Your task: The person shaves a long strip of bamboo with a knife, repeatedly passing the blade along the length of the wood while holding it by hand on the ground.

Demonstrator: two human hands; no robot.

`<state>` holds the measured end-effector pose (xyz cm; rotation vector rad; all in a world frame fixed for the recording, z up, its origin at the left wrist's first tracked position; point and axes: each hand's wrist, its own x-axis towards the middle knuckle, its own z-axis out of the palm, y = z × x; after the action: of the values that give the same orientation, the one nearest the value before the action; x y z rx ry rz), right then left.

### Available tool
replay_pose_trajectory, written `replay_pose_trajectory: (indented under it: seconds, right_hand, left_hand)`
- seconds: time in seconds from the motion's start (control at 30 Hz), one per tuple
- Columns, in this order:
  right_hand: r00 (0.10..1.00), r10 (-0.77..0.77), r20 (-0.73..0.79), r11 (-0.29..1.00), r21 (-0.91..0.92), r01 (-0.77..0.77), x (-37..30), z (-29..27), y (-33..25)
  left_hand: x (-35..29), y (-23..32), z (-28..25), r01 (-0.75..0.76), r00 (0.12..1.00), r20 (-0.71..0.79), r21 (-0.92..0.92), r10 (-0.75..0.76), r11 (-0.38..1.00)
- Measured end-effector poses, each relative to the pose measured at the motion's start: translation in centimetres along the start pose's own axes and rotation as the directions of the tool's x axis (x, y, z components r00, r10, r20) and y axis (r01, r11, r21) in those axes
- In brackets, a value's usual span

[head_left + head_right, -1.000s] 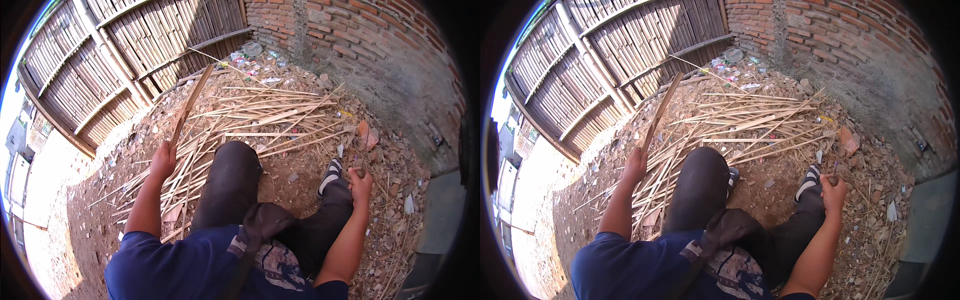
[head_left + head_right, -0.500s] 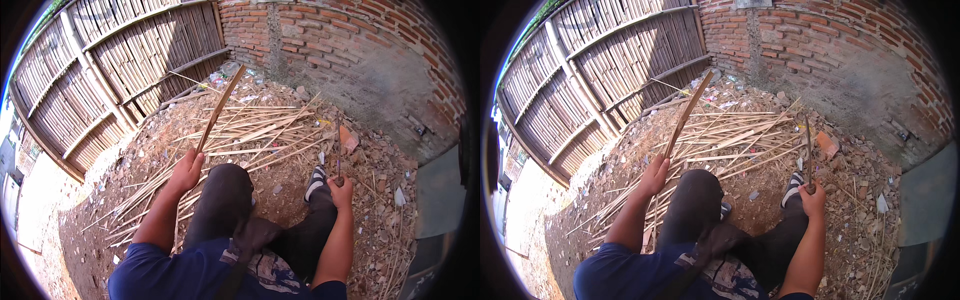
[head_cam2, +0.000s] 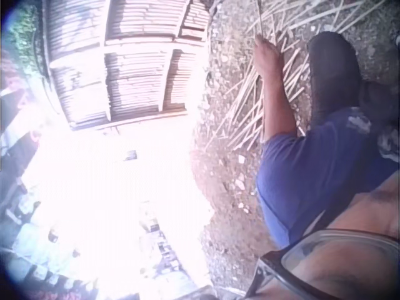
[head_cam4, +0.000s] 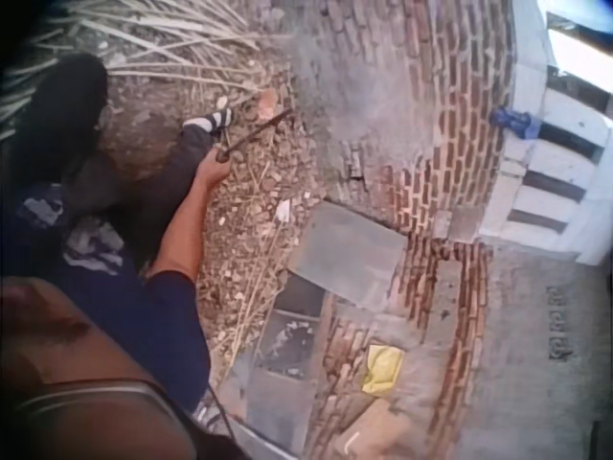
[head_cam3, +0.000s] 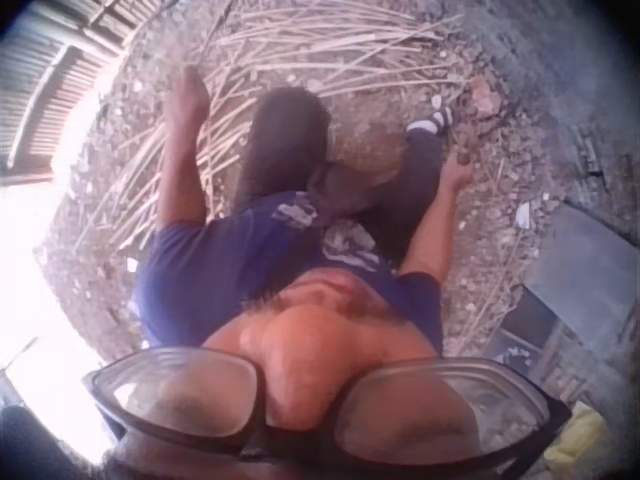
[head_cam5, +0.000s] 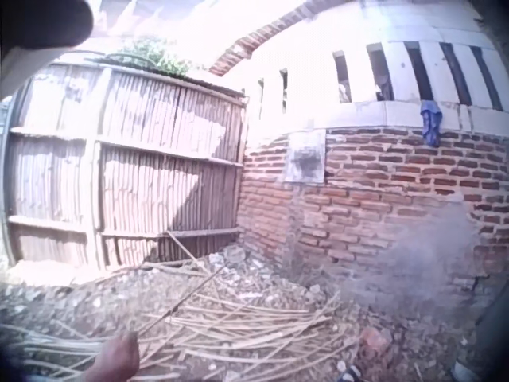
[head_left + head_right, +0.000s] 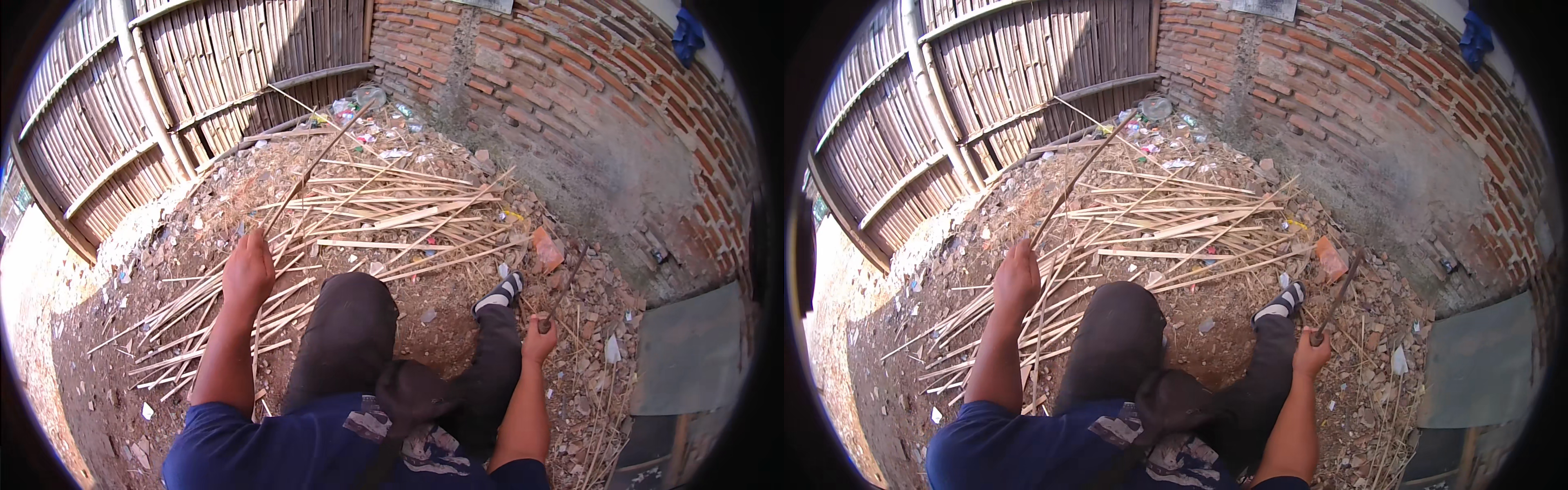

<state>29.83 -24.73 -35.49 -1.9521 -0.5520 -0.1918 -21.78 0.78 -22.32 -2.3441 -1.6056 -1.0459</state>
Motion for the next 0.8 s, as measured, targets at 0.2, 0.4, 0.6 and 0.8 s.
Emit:
replay_pose_trajectory:
  seconds: [0.2,0.4,0.6,0.8]
  right_hand:
    - [0.949,-0.190,0.253,0.974,0.169,0.150,0.3,-1.3,-6.0]
    - [0.854,-0.275,0.441,0.960,0.073,0.271,0.2,-7.5,-19.6]
    - [0.686,-0.381,0.620,0.908,0.111,0.405,-1.4,-0.2,-26.1]
    - [0.470,-0.362,0.805,0.840,0.063,0.539,-1.8,8.4,-22.2]
  left_hand:
    - [4.1,-0.5,-1.3,0.034,0.994,0.103,0.067,-0.041,0.997]
    - [8.7,0.0,-1.0,-0.006,0.957,0.276,-0.293,0.090,0.956]
    - [5.0,6.4,3.1,0.229,0.885,0.461,-0.564,0.071,0.794]
    - [0.4,12.2,5.8,0.145,0.775,0.600,-0.474,0.199,0.868]
